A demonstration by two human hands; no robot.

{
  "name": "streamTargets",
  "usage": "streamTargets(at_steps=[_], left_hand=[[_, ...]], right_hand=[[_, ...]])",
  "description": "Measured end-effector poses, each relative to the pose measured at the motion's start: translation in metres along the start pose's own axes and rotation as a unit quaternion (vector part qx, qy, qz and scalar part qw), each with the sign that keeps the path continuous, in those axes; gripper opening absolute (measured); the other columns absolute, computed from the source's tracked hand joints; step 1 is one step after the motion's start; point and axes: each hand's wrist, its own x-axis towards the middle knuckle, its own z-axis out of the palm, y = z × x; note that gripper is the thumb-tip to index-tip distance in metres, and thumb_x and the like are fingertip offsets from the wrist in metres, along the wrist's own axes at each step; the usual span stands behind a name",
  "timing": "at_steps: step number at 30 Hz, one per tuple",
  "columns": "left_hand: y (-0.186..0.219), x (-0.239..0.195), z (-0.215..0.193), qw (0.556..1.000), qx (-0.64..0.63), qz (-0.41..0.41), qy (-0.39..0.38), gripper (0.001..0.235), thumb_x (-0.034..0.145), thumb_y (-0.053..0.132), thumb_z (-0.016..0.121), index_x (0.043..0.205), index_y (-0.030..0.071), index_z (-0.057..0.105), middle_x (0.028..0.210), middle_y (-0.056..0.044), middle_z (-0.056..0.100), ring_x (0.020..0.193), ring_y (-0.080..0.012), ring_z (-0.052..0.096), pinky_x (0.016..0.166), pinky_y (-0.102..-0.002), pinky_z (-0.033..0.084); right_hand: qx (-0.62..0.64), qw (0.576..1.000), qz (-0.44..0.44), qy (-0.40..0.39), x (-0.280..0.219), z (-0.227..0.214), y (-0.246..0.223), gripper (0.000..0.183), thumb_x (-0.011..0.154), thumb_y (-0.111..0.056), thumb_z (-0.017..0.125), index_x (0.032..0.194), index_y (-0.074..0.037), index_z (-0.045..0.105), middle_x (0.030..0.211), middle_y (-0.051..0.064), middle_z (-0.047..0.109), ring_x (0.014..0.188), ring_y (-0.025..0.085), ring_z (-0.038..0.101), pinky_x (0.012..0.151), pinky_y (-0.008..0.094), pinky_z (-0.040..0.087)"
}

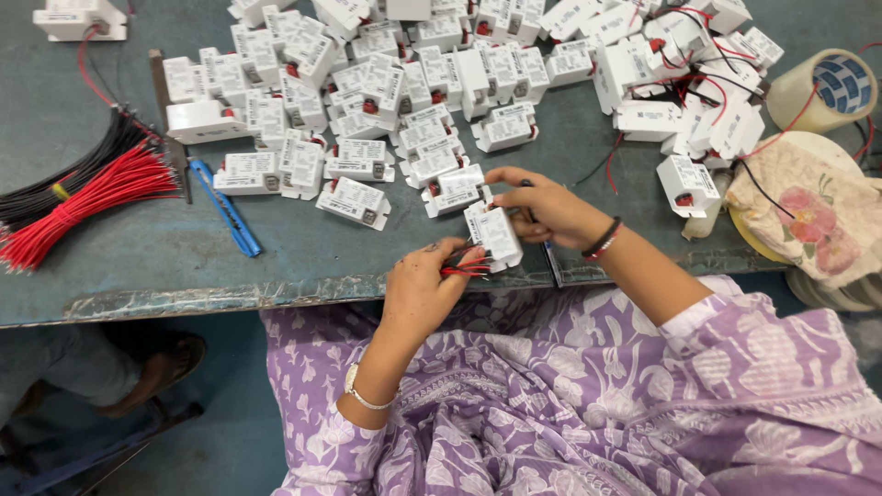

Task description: The person assembles multiple LED drivers by hand, inserting wires into the small rectangular housing and securing them with a tool.

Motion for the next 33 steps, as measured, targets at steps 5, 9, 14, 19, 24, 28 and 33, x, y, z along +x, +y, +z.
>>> streamTargets(at_steps=[5,9,14,19,24,28,33], left_hand=[[-0.012,0.004,0.017,0.997,0.046,0.026,-0.05,0.031,0.08,0.022,0.064,0.109,0.021,0.077,0.102,-0.004,0.075,0.091,-0.0318,0.071,0.075,-0.046,0.054],[-0.014,0.009,0.022,0.997,0.035,0.03,-0.056,0.028,0.081,0.026,0.068,0.107,0.023,0.078,0.09,-0.005,0.069,0.087,-0.0313,0.069,0.072,-0.047,0.053],[-0.018,0.017,0.024,0.997,0.019,0.02,-0.073,0.023,0.084,0.032,0.069,0.1,0.019,0.078,0.083,-0.005,0.067,0.08,-0.0298,0.069,0.069,-0.045,0.052],[-0.024,0.019,0.023,0.996,-0.018,0.029,-0.082,0.022,0.083,0.029,0.068,0.099,0.017,0.078,0.082,-0.005,0.068,0.078,-0.029,0.069,0.068,-0.044,0.052],[-0.021,0.02,0.02,0.996,-0.02,0.017,-0.089,0.02,0.084,0.028,0.068,0.097,0.016,0.077,0.083,-0.006,0.067,0.078,-0.0309,0.068,0.067,-0.044,0.052],[-0.018,0.019,0.018,0.996,0.002,0.021,-0.089,0.017,0.084,0.026,0.069,0.091,0.012,0.074,0.082,-0.009,0.065,0.078,-0.0331,0.068,0.067,-0.046,0.051],[-0.022,0.019,0.019,0.995,-0.041,0.065,-0.065,0.014,0.087,0.022,0.065,0.093,0.009,0.068,0.087,-0.011,0.07,0.08,-0.0374,0.067,0.065,-0.048,0.05]], right_hand=[[-0.402,0.799,-0.447,0.003,0.0,-0.014,0.009,0.022,0.112,-0.008,0.064,0.132,-0.001,0.056,0.113,0.016,0.075,0.097,0.014,0.067,0.086,0.033,0.05],[-0.339,0.819,-0.448,0.116,-0.037,0.006,-0.021,0.03,0.115,-0.028,0.055,0.1,-0.002,0.061,0.093,0.017,0.069,0.073,0.014,0.055,0.064,0.031,0.044],[0.103,0.924,-0.369,-0.002,-0.062,0.035,-0.027,0.067,0.118,-0.053,0.036,0.065,-0.012,0.03,0.056,0.003,0.041,0.046,0.011,0.028,0.048,0.028,0.023],[0.006,0.927,-0.374,0.026,-0.057,0.059,-0.015,0.064,0.113,-0.051,0.036,0.065,-0.011,0.022,0.056,0.003,0.031,0.049,0.012,0.025,0.049,0.032,0.021],[-0.035,0.928,-0.37,0.042,-0.057,0.067,-0.015,0.066,0.113,-0.05,0.036,0.064,-0.009,0.02,0.056,0.003,0.03,0.049,0.012,0.025,0.05,0.032,0.022],[-0.12,0.913,-0.387,0.043,-0.062,0.077,-0.007,0.067,0.114,-0.048,0.035,0.062,-0.008,0.023,0.056,0.002,0.029,0.051,0.012,0.026,0.052,0.031,0.021],[-0.132,0.916,-0.378,0.035,-0.052,0.077,-0.006,0.065,0.113,-0.046,0.036,0.063,-0.008,0.023,0.056,0.001,0.029,0.051,0.011,0.025,0.052,0.031,0.02]])
